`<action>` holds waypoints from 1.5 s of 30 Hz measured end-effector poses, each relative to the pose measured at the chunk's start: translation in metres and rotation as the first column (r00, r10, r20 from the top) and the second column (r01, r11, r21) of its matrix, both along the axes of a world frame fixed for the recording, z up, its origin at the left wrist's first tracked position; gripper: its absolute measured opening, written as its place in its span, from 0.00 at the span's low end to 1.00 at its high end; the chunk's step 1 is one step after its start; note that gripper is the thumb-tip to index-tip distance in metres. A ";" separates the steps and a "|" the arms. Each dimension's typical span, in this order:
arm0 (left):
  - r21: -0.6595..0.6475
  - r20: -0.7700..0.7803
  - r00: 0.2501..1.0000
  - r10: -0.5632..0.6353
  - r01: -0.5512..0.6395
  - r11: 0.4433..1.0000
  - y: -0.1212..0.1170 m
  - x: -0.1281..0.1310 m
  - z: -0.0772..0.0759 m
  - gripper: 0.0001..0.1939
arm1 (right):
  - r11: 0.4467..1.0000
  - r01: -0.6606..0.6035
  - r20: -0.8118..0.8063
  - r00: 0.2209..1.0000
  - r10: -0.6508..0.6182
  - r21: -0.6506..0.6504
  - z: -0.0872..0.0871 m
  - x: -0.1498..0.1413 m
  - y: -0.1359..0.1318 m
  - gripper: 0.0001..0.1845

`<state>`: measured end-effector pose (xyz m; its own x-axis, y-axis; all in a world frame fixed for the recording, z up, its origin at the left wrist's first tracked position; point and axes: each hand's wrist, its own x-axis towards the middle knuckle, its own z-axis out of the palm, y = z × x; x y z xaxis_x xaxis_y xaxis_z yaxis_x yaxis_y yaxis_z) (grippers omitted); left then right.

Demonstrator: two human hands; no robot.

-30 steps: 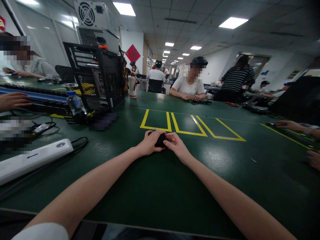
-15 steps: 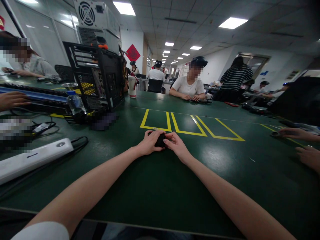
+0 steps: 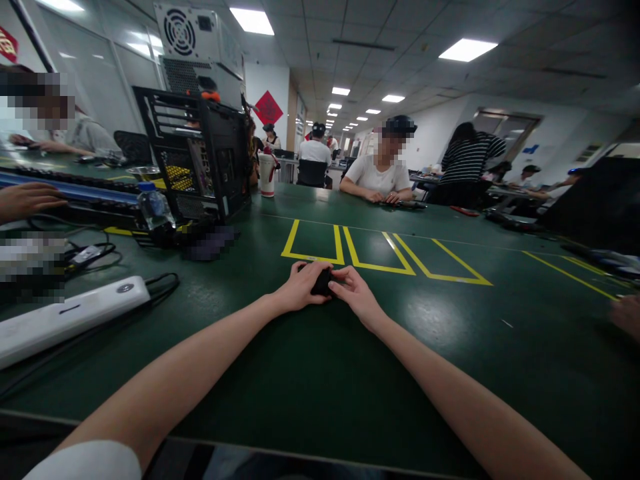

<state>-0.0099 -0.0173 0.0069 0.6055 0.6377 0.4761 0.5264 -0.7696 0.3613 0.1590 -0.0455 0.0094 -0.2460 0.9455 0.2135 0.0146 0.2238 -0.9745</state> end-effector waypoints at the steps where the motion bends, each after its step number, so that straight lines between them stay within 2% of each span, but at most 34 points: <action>1: 0.002 0.000 1.000 -0.001 0.001 1.000 0.000 0.000 0.000 0.30 | 1.000 0.011 0.006 1.000 -0.011 -0.009 0.000 0.000 0.001 0.14; 5: -0.007 -0.003 1.000 0.013 -0.013 1.000 0.000 0.000 0.000 0.30 | 0.999 0.010 0.026 1.000 -0.009 -0.053 -0.003 0.001 0.005 0.19; 11: -0.011 -0.007 1.000 0.010 -0.010 1.000 0.000 0.000 -0.001 0.30 | 0.998 -0.064 -0.014 0.998 0.064 0.001 -0.001 0.001 0.000 0.18; 15: -0.002 -0.007 1.000 0.016 -0.016 1.000 0.002 0.000 -0.003 0.31 | 1.000 -0.002 0.007 1.000 0.002 -0.003 0.000 0.000 -0.001 0.13; 19: 0.006 -0.010 1.000 0.007 -0.007 1.000 0.001 0.001 -0.003 0.30 | 0.999 0.036 0.042 0.998 -0.036 -0.005 -0.004 0.001 0.003 0.16; 23: 0.002 -0.013 1.000 -0.005 0.005 1.000 0.000 0.000 -0.001 0.30 | 0.999 -0.021 0.037 0.999 0.022 -0.034 -0.005 0.004 0.005 0.18; 26: -0.001 -0.009 1.000 0.001 -0.001 1.000 0.001 0.000 -0.002 0.29 | 0.997 -0.070 -0.015 0.997 0.070 0.012 -0.004 0.003 0.002 0.18; 31: 0.013 -0.008 1.000 0.003 -0.002 1.000 0.004 0.001 -0.005 0.30 | 0.999 0.012 0.007 1.000 -0.012 0.050 -0.004 0.001 0.001 0.12; 34: 0.024 -0.007 1.000 -0.003 0.003 1.000 0.004 0.001 -0.005 0.31 | 0.998 0.044 0.040 0.998 -0.046 0.049 -0.004 0.000 0.004 0.13; 39: 0.025 -0.004 1.000 0.000 0.001 1.000 0.005 0.001 -0.006 0.31 | 0.999 0.018 0.063 0.998 -0.020 0.034 -0.004 0.002 0.006 0.15; 45: 0.011 0.002 1.000 0.004 -0.004 1.000 0.004 0.001 -0.005 0.30 | 0.997 -0.024 -0.004 1.000 0.024 0.072 -0.005 0.002 0.004 0.13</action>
